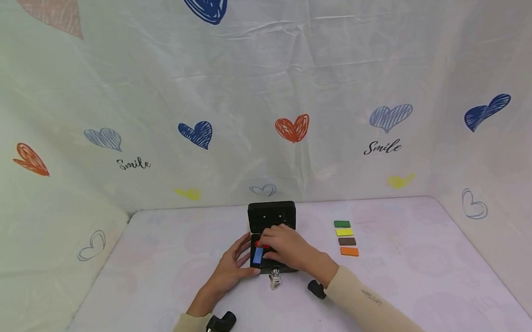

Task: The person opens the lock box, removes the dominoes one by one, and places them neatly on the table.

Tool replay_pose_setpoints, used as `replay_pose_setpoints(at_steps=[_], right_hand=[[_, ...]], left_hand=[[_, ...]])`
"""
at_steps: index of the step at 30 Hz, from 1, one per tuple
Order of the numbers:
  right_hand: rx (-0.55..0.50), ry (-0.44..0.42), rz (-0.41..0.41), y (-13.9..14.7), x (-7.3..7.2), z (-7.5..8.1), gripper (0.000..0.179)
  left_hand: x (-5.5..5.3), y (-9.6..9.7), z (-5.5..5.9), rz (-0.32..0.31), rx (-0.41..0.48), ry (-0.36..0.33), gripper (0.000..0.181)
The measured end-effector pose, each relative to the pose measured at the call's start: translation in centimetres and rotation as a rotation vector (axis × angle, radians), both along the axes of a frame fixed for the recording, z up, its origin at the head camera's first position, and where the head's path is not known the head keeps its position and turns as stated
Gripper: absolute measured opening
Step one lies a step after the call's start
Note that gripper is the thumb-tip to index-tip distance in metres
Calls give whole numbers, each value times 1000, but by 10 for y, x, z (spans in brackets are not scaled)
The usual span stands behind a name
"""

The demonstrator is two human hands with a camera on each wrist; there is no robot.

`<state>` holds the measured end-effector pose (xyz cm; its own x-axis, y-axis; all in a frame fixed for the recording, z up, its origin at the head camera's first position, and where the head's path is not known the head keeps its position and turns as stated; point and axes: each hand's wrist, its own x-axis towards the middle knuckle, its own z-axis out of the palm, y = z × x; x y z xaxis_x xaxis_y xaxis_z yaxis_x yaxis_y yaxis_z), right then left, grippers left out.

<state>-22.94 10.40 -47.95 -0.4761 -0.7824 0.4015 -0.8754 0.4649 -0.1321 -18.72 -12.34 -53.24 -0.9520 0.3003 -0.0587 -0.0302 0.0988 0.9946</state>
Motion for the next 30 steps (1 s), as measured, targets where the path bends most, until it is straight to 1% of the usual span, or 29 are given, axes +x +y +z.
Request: replay_pose_setpoints(at_steps=[5, 9, 15, 23, 30], right_hand=[[34, -16, -3, -4, 0, 2, 30], [49, -48, -3, -7, -1, 3, 30], [85, -98, -3, -10, -4, 0, 29], [121, -115, 2, -14, -5, -1, 29], [167, -139, -3, -17, -4, 0, 29]], left_hand=[[0, 0, 0, -4, 3, 2, 101], [-1, -1, 0, -10, 7, 8, 101], [0, -1, -1, -14, 4, 9, 102], [1, -2, -3, -17, -11, 15, 102], [2, -2, -1, -18, -3, 15, 102]])
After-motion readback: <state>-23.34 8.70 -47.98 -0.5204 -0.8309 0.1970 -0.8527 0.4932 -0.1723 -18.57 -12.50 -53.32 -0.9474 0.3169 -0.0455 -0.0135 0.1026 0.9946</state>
